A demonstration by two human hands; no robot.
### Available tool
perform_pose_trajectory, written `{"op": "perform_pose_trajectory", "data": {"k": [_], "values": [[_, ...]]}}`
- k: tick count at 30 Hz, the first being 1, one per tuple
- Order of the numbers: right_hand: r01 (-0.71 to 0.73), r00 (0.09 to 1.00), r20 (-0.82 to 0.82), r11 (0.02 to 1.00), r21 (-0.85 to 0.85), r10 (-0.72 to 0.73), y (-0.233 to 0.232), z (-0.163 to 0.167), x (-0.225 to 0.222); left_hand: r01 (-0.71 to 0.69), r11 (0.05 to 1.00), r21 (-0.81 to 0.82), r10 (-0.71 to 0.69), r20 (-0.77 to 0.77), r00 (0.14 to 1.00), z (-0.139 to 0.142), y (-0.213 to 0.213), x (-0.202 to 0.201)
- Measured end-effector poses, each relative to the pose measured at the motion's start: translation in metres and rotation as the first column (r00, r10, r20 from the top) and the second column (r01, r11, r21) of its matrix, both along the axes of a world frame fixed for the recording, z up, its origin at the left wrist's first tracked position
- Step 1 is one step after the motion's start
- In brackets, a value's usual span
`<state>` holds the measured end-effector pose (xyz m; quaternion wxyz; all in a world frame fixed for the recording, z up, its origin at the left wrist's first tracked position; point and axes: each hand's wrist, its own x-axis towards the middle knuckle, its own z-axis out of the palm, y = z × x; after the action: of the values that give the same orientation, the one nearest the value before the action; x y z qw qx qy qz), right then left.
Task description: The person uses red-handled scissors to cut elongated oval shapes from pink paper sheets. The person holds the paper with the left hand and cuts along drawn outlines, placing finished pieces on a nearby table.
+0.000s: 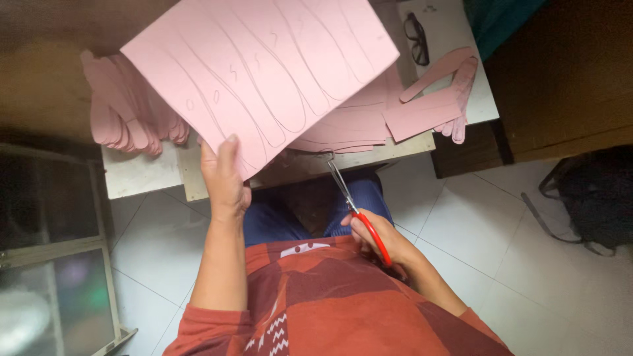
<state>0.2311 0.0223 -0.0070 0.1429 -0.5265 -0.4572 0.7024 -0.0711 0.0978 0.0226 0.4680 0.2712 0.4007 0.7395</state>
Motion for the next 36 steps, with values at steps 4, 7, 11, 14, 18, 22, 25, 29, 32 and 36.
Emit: {"op": "perform_pose_trajectory", "data": {"k": [4,7,11,14,18,22,25,29,32,36], "values": [[-0.251,0.946,-0.149,0.94,0.23,0.289,0.008,0.018,-0.013,0.049,0.999,0.021,-0.047,-0.096,0.994,0.005,-0.007,0.008],[-0.348,0.93,0.0,0.876,0.333,0.369,0.011,0.029,-0.02,0.115,0.992,0.059,-0.109,-0.104,0.989,0.01,-0.012,0.014],[-0.234,0.944,-0.174,0.942,0.239,0.279,0.012,0.037,-0.027,0.125,0.992,0.032,-0.117,-0.188,0.975,0.014,-0.019,0.018],[-0.186,0.93,-0.278,0.959,0.215,0.242,0.015,0.043,-0.032,0.125,0.992,0.032,-0.114,-0.232,0.966,0.014,-0.025,0.024],[-0.257,0.942,-0.07,0.837,0.483,0.329,0.023,0.055,-0.036,0.136,0.989,0.056,-0.121,-0.217,0.969,0.014,-0.028,0.035],[-0.253,0.95,-0.051,0.854,0.454,0.308,0.021,0.062,-0.046,0.141,0.99,0.026,-0.131,-0.24,0.962,0.015,-0.032,0.041],[-0.192,0.943,-0.151,0.855,0.482,0.297,0.019,0.063,-0.051,0.142,0.99,0.025,-0.133,-0.224,0.966,0.015,-0.033,0.045],[-0.188,0.962,-0.089,0.861,0.473,0.259,0.018,0.064,-0.052,0.127,0.991,0.027,-0.12,-0.194,0.974,0.015,-0.034,0.049],[-0.14,0.976,-0.095,0.902,0.408,0.195,0.012,0.067,-0.054,0.122,0.992,0.037,-0.114,-0.173,0.978,0.016,-0.033,0.054],[-0.137,0.986,-0.027,0.894,0.426,0.164,0.01,0.072,-0.055,0.107,0.994,0.034,-0.1,-0.168,0.981,0.017,-0.033,0.058]]}}
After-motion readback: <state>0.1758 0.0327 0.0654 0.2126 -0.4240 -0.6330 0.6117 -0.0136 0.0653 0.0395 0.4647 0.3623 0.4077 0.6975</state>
